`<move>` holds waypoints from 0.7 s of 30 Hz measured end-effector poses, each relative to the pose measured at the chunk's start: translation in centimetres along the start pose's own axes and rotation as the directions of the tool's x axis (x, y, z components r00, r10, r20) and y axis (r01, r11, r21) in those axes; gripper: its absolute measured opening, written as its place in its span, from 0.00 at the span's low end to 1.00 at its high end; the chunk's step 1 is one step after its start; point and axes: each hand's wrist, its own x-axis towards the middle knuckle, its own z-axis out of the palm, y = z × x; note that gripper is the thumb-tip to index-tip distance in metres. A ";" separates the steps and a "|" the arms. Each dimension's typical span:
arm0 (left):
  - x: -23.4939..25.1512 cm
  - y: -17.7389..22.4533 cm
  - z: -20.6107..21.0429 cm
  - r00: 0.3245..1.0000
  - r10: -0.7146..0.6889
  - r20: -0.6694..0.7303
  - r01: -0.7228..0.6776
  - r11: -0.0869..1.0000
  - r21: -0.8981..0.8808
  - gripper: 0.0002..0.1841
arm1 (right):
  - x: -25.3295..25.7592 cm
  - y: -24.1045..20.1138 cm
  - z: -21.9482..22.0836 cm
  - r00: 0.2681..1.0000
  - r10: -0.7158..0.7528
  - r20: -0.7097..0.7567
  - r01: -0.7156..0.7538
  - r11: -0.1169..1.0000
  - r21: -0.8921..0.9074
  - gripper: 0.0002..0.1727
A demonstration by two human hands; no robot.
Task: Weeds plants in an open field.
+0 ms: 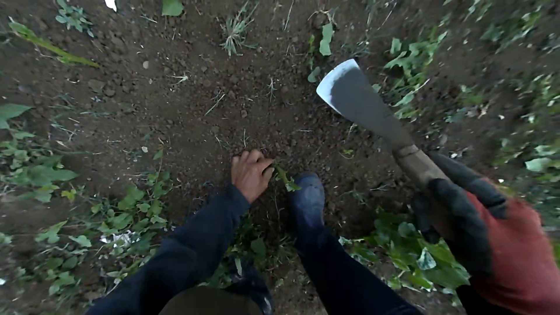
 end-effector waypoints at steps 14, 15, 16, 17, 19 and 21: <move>0.0 0.8 -0.4 0.994 -0.109 -0.007 0.109 0.992 0.056 0.17 | -0.5 1.5 0.3 0.997 0.076 0.023 -0.077 0.997 0.029 0.31; 0.0 1.1 -0.1 0.994 -0.106 -0.017 0.107 0.992 0.073 0.16 | -0.5 1.5 0.3 0.997 0.075 0.027 -0.076 0.997 0.021 0.31; -0.2 1.4 0.1 0.994 -0.108 -0.003 0.108 0.990 0.088 0.15 | -0.4 1.4 0.4 0.997 0.077 0.027 -0.077 0.997 0.013 0.30; -0.4 1.7 0.0 0.992 -0.118 0.048 0.112 0.987 0.111 0.14 | -0.4 1.3 0.6 0.996 0.083 0.024 -0.083 0.997 0.005 0.30; -1.0 2.0 -1.6 0.945 -0.167 0.280 0.116 0.975 0.190 0.14 | -0.3 1.2 0.5 0.996 0.088 0.021 -0.088 0.996 0.007 0.30; -1.6 2.1 -4.2 0.793 -0.202 0.575 0.081 0.970 0.230 0.18 | -0.3 1.6 0.2 0.997 0.074 0.034 -0.075 0.997 0.029 0.30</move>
